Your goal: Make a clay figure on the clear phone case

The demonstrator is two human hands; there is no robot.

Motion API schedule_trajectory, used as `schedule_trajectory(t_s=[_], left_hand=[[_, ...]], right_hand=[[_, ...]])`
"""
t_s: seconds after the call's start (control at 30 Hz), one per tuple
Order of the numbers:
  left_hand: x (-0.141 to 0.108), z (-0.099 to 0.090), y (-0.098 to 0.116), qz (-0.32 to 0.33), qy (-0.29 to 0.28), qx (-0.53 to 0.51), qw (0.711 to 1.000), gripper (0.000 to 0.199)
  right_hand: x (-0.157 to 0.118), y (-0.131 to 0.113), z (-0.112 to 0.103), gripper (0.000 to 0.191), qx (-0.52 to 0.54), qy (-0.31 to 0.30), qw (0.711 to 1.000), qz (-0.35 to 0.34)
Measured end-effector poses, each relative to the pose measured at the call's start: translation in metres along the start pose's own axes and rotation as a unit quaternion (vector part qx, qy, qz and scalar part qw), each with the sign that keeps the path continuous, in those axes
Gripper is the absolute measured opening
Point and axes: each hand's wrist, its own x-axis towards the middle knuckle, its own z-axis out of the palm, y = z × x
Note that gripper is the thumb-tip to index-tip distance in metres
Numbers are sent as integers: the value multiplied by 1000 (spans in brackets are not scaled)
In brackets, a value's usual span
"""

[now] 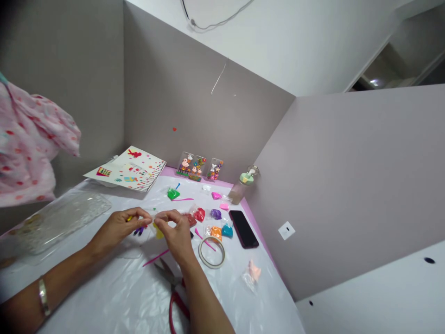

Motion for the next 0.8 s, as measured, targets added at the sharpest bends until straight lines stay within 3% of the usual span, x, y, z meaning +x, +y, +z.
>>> schedule_trajectory(t_s=[0.8], left_hand=[[-3, 3, 1, -14, 5, 1, 1000, 41]], right_hand=[[-3, 2, 6, 13, -12, 15, 1000, -12]])
